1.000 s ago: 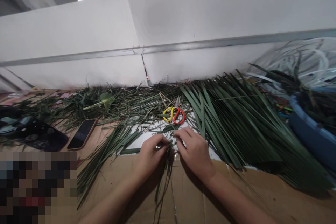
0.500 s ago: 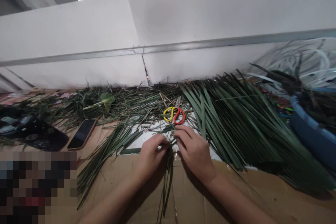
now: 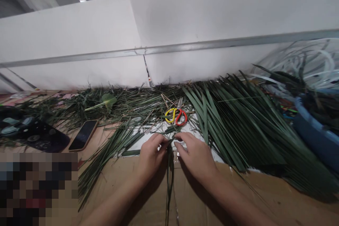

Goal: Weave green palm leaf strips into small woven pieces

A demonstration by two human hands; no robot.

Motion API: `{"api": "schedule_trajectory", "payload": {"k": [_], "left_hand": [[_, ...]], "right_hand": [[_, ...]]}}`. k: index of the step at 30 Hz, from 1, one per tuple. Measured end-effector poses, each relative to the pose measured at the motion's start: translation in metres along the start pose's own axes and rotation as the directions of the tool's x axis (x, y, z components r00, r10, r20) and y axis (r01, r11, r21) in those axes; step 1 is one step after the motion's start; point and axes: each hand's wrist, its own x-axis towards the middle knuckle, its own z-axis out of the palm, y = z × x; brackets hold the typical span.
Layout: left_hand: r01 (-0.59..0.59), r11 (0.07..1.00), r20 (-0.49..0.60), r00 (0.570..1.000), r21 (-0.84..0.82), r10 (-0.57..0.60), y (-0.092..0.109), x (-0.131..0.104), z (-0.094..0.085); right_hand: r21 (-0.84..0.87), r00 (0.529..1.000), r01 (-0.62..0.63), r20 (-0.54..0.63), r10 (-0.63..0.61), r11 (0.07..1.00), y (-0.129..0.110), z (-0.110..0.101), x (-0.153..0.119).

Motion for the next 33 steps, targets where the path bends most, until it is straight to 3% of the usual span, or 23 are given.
{"api": "schedule_trajectory", "payload": {"k": [6,12,23,28,33], "left_hand": [[0.007,0.998,0.008,1.000,-0.062,-0.006,0.002,0.000,0.001],[0.164,0.962,0.066,0.986,-0.220,-0.153,0.002,0.005,-0.002],[0.280,0.908,0.103,0.960,-0.311,-0.261,0.001,0.006,-0.004],[0.308,0.878,0.109,0.951,-0.366,-0.288,-0.005,0.008,-0.002],[0.306,0.885,0.087,0.952,-0.351,-0.294,-0.007,0.009,-0.002]], "right_hand": [[0.260,0.980,-0.179,0.127,0.150,0.949,0.008,0.006,0.005],[0.576,0.931,-0.363,0.245,0.269,0.733,0.020,0.015,0.012],[0.703,0.857,-0.515,0.401,0.325,0.491,0.023,0.017,0.010],[0.690,0.848,-0.531,0.436,0.303,0.492,0.020,0.015,0.010],[0.684,0.867,-0.498,0.397,0.300,0.534,0.020,0.018,0.009]]}}
